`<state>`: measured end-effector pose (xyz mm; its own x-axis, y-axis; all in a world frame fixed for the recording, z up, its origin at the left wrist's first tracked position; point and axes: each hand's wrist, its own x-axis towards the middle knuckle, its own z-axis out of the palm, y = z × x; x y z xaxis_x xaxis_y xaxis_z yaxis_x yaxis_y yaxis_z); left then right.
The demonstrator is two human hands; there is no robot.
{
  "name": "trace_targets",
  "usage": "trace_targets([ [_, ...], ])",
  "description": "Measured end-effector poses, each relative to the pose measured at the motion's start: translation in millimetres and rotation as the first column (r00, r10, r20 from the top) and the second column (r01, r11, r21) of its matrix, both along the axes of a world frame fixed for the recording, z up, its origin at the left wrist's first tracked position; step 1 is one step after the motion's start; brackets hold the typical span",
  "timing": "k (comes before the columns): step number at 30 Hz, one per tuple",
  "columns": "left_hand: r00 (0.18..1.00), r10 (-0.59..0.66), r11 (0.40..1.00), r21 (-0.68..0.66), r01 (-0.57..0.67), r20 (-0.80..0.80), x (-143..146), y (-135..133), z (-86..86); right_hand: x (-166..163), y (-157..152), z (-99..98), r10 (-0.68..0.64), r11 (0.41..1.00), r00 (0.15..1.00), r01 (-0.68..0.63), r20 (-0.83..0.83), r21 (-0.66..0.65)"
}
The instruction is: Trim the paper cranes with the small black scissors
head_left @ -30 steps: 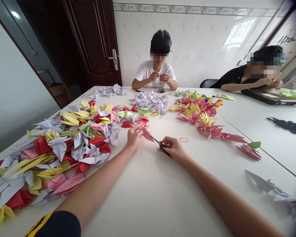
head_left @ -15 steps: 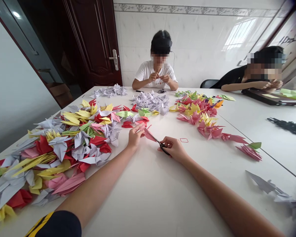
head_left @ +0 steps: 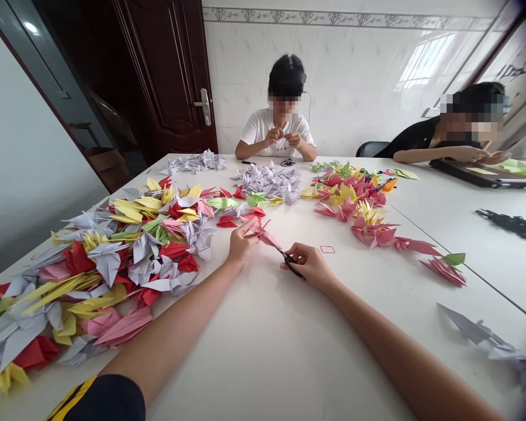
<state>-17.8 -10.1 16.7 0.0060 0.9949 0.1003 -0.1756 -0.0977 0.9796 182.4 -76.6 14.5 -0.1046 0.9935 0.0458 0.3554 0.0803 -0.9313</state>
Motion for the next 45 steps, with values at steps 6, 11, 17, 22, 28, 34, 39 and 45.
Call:
trace_targets([
  [6,1.0,-0.008,1.0,0.01,0.009,-0.006,1.0,-1.5,1.2,1.1,-0.2,-2.4,0.009,1.0,1.0,-0.009,0.011,0.0],
  [11,1.0,0.011,1.0,0.009,-0.01,-0.025,0.9,-1.8,2.2,1.2,-0.6,-2.7,0.01,1.0,1.0,-0.01,0.005,0.005],
  [17,1.0,0.016,1.0,0.004,-0.016,-0.019,0.7,-1.6,2.4,1.6,1.3,-4.1,0.025,1.0,1.0,-0.025,0.002,0.011],
  [22,1.0,0.008,1.0,0.012,-0.007,-0.015,0.7,-1.2,1.8,1.7,1.7,-5.0,0.025,0.999,1.0,-0.025,-0.015,0.021],
  [28,0.999,-0.04,0.999,0.006,0.04,-0.034,1.1,-2.6,3.6,2.2,2.7,-7.5,0.029,1.0,0.998,-0.028,-0.057,0.014],
  [34,0.994,-0.096,0.994,0.038,0.098,-0.048,0.5,-0.4,0.4,1.8,2.7,-7.7,0.0,1.0,0.997,0.001,-0.077,0.004],
  [39,0.998,-0.048,0.998,0.034,0.05,-0.05,0.9,0.1,0.4,2.0,2.1,-6.2,-0.009,1.0,0.997,0.008,-0.071,-0.006],
  [45,1.0,0.015,1.0,0.027,-0.015,-0.002,0.2,2.0,-0.5,1.2,1.4,-4.2,0.002,1.0,0.999,-0.002,-0.043,0.003],
])
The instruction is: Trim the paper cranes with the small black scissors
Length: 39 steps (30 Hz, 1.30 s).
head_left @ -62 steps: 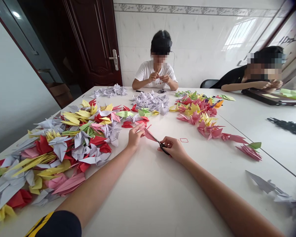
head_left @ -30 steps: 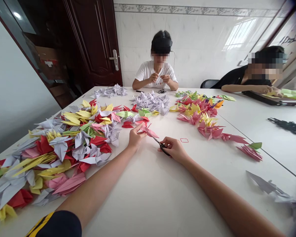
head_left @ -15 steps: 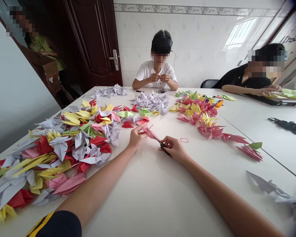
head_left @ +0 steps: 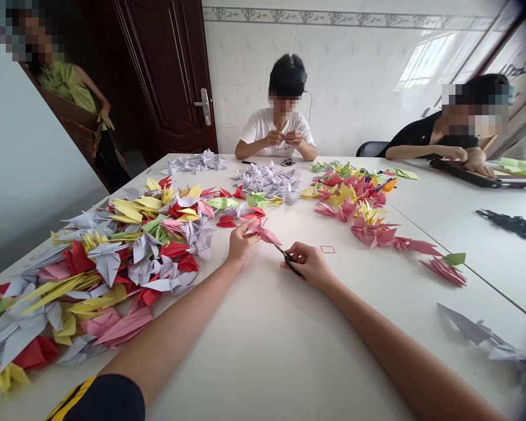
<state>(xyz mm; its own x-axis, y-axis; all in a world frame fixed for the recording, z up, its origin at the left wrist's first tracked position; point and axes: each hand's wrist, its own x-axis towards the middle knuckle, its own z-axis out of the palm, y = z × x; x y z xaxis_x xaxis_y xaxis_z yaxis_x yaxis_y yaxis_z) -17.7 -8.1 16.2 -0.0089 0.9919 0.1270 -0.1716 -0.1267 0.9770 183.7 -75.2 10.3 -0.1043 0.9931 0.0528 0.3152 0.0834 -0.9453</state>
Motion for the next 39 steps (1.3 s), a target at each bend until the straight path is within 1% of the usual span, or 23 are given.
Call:
trace_targets([
  [7,1.0,0.03,0.999,0.026,-0.03,0.0,-1.4,4.9,-6.4,0.1,-0.9,0.7,-0.004,1.0,1.0,0.004,0.012,0.007],
  [17,1.0,0.01,0.997,0.073,-0.009,-0.015,-1.6,7.6,-9.9,0.0,0.3,0.8,0.009,1.0,0.999,-0.01,0.033,0.01],
  [26,0.998,0.017,0.995,0.098,-0.012,-0.057,-1.0,4.3,-6.8,-0.5,-0.9,1.5,0.008,1.0,1.0,-0.008,0.018,-0.012],
  [31,0.997,0.02,0.995,0.097,-0.012,-0.077,-0.9,5.2,-7.9,-0.4,-0.2,0.9,0.011,1.0,1.0,-0.011,0.006,-0.013],
  [34,0.995,0.044,0.994,0.103,-0.034,-0.093,-1.4,6.0,-8.4,2.0,2.1,-2.1,0.018,1.0,1.0,-0.018,-0.024,-0.018],
  [37,0.985,0.107,0.989,0.116,-0.091,-0.138,-1.6,5.2,-6.8,4.5,3.1,-2.2,0.026,0.999,0.997,-0.028,-0.079,-0.026],
  [39,0.973,0.155,0.98,0.152,-0.13,-0.172,-1.2,3.0,-4.8,5.2,2.5,0.6,0.045,0.998,0.994,-0.05,-0.101,-0.038],
])
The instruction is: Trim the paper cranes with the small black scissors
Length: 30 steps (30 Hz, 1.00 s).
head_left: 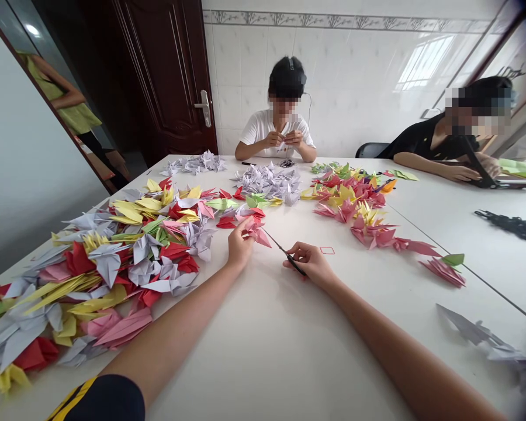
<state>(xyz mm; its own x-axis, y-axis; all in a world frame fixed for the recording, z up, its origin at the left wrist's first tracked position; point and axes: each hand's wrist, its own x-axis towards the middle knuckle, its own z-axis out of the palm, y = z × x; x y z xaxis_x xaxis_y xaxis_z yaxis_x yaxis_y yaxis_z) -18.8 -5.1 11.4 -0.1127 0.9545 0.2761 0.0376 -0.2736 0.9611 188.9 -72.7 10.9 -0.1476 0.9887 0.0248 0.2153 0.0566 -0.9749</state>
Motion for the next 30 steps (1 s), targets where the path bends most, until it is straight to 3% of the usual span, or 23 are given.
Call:
trace_targets([
  [6,0.991,0.051,0.983,0.183,-0.028,-0.123,2,-10,4.0,0,-2,8.0,0.106,0.993,0.994,-0.107,-0.017,-0.051],
  [14,0.981,0.039,0.967,0.255,0.012,-0.191,2,-12,0.8,1,-1,2.7,0.102,0.994,0.995,-0.102,-0.012,-0.044],
  [23,0.98,-0.001,0.977,0.208,0.043,-0.2,3,-10,2.4,0,1,-0.3,0.084,0.996,0.995,-0.085,-0.055,-0.015],
  [30,0.993,-0.055,0.998,-0.015,0.057,0.105,2,6,-7.3,4,2,-3.9,-0.079,0.992,0.96,0.102,-0.27,0.07],
])
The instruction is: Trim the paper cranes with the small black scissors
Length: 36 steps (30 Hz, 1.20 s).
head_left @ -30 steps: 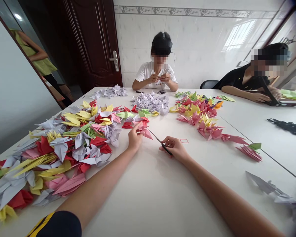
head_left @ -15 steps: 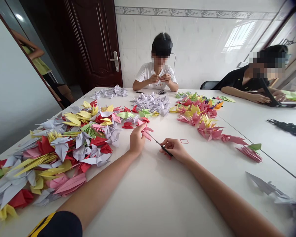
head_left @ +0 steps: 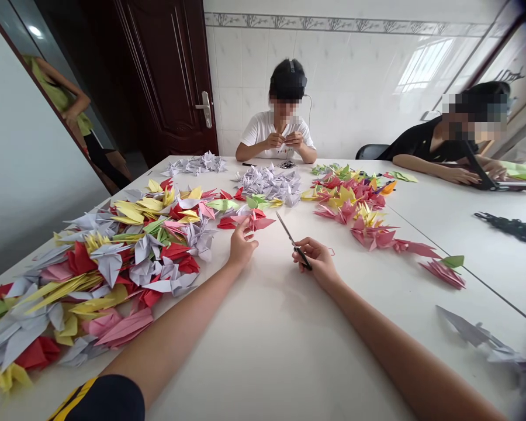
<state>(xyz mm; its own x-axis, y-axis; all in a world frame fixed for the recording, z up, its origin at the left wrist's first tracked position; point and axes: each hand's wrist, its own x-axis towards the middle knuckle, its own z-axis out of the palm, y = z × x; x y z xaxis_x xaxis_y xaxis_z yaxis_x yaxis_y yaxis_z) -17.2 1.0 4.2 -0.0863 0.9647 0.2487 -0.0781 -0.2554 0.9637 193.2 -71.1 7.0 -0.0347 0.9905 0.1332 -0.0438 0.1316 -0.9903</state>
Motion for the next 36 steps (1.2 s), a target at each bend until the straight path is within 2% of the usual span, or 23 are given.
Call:
trace_targets([
  [2,1.0,0.017,1.0,0.0,-0.017,0.009,-1,3,-2.5,-1,0,1.5,-0.012,1.0,1.0,0.012,-0.014,-0.002],
  [6,0.999,-0.021,1.0,-0.019,0.021,0.025,-2,4,-2.7,-2,2,1.6,0.058,0.998,0.998,-0.058,0.016,-0.037],
  [11,0.98,-0.04,0.998,-0.032,0.047,0.197,-3,1,-0.2,0,2,-1.5,0.114,0.993,0.992,-0.112,0.058,-0.036],
  [17,0.924,0.027,0.995,-0.097,0.011,0.381,-2,-2,5.9,0,1,1.4,0.179,0.982,0.973,-0.169,0.148,-0.079],
  [22,0.934,0.04,0.989,-0.147,0.013,0.354,-3,-4,8.6,-1,2,0.1,0.177,0.982,0.968,-0.162,0.176,-0.092],
  [28,0.965,-0.081,0.985,-0.128,0.115,0.248,-2,-8,9.6,-2,2,-1.6,0.17,0.982,0.971,-0.153,0.166,-0.107],
  [30,0.972,-0.084,0.987,-0.118,0.111,0.218,-1,-9,9.0,-3,2,-1.5,0.169,0.983,0.973,-0.154,0.159,-0.105],
  [32,0.979,-0.05,0.992,-0.106,0.072,0.197,-1,-9,7.7,-3,4,-1.7,0.127,0.99,0.984,-0.117,0.123,-0.083],
  [33,0.981,-0.029,0.994,-0.102,0.049,0.191,-1,-9,7.0,-2,5,-1.9,0.06,0.997,0.994,-0.055,0.088,-0.062],
  [35,0.984,-0.002,0.994,-0.104,0.021,0.18,-2,-7,5.6,2,9,-2.2,-0.144,0.989,0.989,0.143,-0.023,-0.025],
  [36,0.985,0.0,0.994,-0.109,0.019,0.172,-2,-7,5.2,4,12,-2.2,-0.256,0.967,0.962,0.255,-0.096,-0.024],
])
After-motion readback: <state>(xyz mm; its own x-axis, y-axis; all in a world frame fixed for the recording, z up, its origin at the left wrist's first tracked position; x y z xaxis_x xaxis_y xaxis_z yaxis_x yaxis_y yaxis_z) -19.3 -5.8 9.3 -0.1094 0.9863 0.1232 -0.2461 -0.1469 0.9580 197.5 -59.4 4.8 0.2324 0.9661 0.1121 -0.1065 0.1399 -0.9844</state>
